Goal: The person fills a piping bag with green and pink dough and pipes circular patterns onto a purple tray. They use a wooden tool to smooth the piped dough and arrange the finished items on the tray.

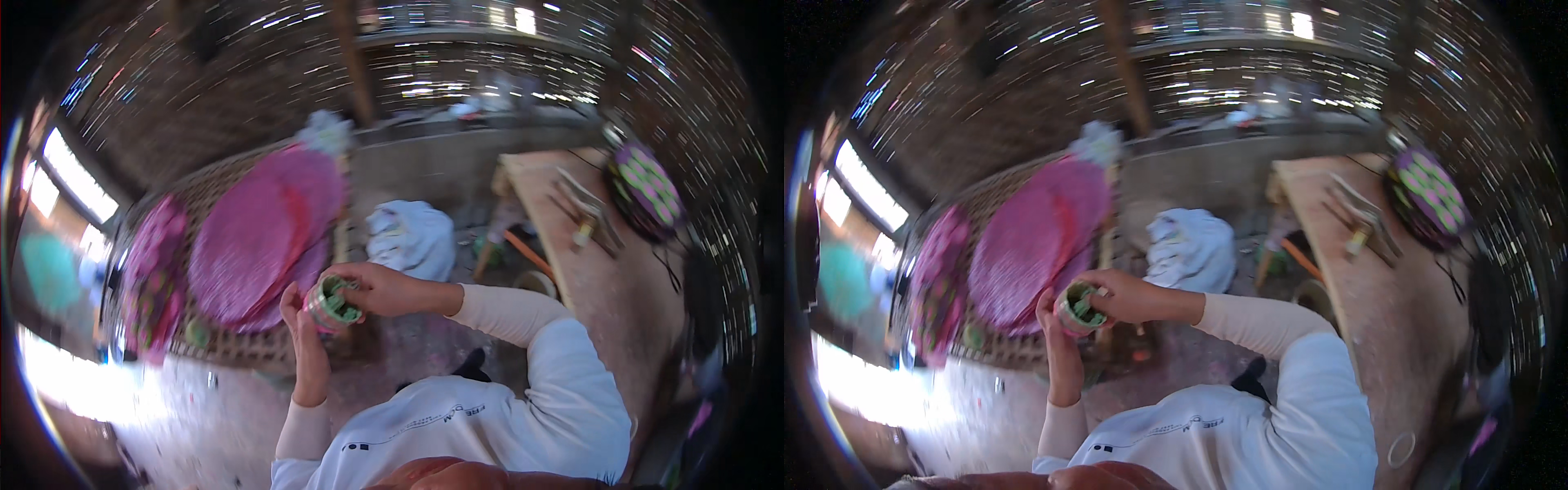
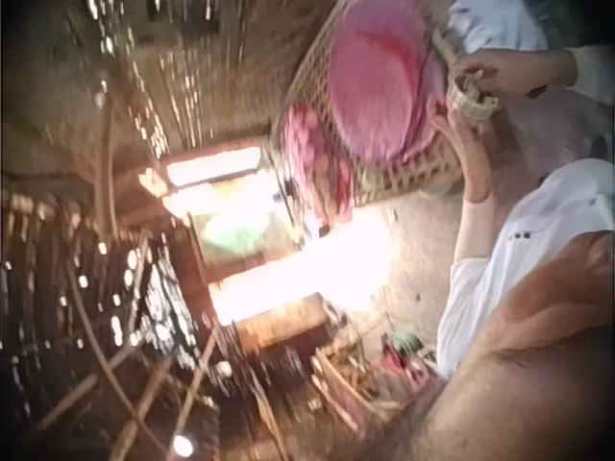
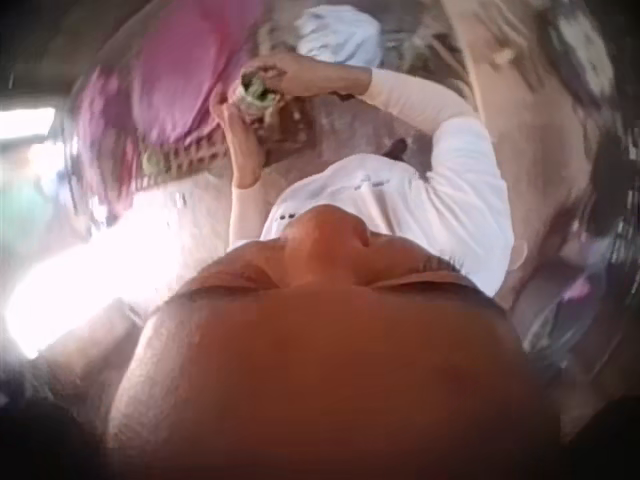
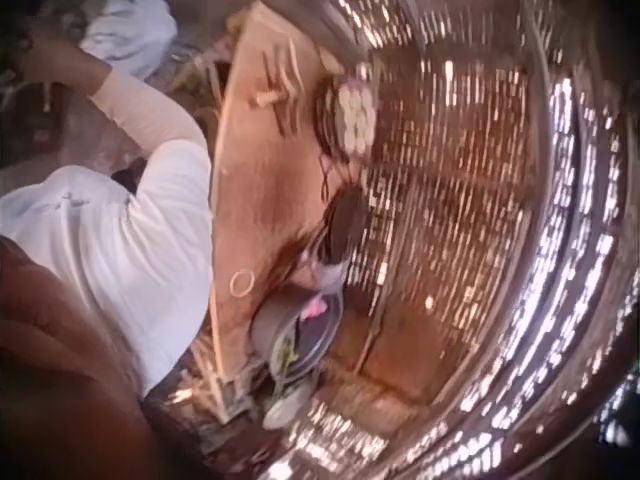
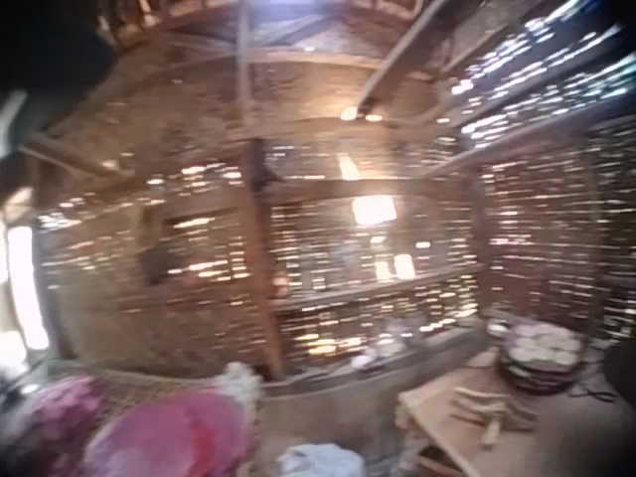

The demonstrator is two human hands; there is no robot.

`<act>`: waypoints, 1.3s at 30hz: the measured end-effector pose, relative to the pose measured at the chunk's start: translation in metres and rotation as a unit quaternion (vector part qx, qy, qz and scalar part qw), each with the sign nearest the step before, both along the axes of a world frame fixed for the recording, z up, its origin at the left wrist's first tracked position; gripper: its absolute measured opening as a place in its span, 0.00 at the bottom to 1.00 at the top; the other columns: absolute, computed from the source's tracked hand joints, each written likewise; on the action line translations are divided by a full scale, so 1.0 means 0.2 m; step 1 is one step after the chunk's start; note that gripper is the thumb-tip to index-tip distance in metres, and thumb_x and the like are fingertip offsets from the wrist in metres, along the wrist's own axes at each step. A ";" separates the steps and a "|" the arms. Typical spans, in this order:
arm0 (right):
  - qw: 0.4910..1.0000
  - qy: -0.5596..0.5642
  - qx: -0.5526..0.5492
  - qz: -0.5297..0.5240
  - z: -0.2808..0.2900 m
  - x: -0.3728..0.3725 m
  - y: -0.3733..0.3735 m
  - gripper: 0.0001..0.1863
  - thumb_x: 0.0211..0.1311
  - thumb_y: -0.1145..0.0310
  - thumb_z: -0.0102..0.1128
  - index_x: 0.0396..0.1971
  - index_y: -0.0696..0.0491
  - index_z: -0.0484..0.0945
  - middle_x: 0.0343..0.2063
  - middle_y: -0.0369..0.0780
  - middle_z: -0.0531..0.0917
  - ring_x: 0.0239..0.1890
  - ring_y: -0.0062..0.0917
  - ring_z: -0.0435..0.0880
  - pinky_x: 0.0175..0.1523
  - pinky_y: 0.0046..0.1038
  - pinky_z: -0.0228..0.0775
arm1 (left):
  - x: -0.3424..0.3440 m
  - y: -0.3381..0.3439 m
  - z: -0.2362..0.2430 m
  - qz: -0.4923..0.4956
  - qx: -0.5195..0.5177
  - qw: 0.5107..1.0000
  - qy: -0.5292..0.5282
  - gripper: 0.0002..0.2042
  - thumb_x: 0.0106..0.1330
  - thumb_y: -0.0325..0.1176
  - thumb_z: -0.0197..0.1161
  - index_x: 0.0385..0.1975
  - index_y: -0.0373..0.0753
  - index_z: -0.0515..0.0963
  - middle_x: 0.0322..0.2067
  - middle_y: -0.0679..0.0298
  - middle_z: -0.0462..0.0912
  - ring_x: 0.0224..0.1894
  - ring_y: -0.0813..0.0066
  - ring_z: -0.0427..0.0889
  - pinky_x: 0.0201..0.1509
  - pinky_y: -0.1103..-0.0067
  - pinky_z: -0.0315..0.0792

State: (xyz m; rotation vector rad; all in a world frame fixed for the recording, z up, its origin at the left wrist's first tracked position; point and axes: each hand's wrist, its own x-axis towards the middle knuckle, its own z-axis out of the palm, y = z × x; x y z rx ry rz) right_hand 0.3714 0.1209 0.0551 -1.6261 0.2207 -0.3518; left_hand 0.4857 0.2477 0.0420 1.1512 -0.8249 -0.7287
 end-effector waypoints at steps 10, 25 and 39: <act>0.931 0.109 -0.163 -0.308 -0.01 -1.35 -0.48 0.13 0.58 0.76 0.47 0.44 0.55 0.72 0.37 0.43 0.79 0.41 0.26 0.77 0.48 0.30 0.67 | -1.10 -0.86 -0.11 -0.458 0.076 0.871 0.160 0.32 0.63 0.62 0.36 0.55 0.40 0.61 0.43 0.63 0.74 0.41 0.72 0.75 0.43 0.78 0.65; 0.767 0.006 -0.014 -0.642 0.16 -2.40 -1.11 0.13 0.60 0.75 0.49 0.45 0.57 0.73 0.27 0.33 0.79 0.30 0.13 0.74 0.34 0.19 0.69 | -2.08 -2.05 0.09 -0.652 0.127 0.723 0.193 0.23 0.66 0.55 0.39 0.45 0.42 0.68 0.34 0.64 0.76 0.32 0.75 0.74 0.38 0.79 0.66; 0.480 0.432 -0.157 -0.747 -0.18 -3.17 -2.06 0.16 0.46 0.75 0.53 0.39 0.56 0.78 0.33 0.50 0.80 0.38 0.39 0.80 0.43 0.37 0.70 | -2.31 -2.89 -0.11 -0.677 0.271 0.648 0.222 0.22 0.63 0.57 0.43 0.36 0.43 0.71 0.27 0.64 0.77 0.28 0.76 0.74 0.31 0.82 0.66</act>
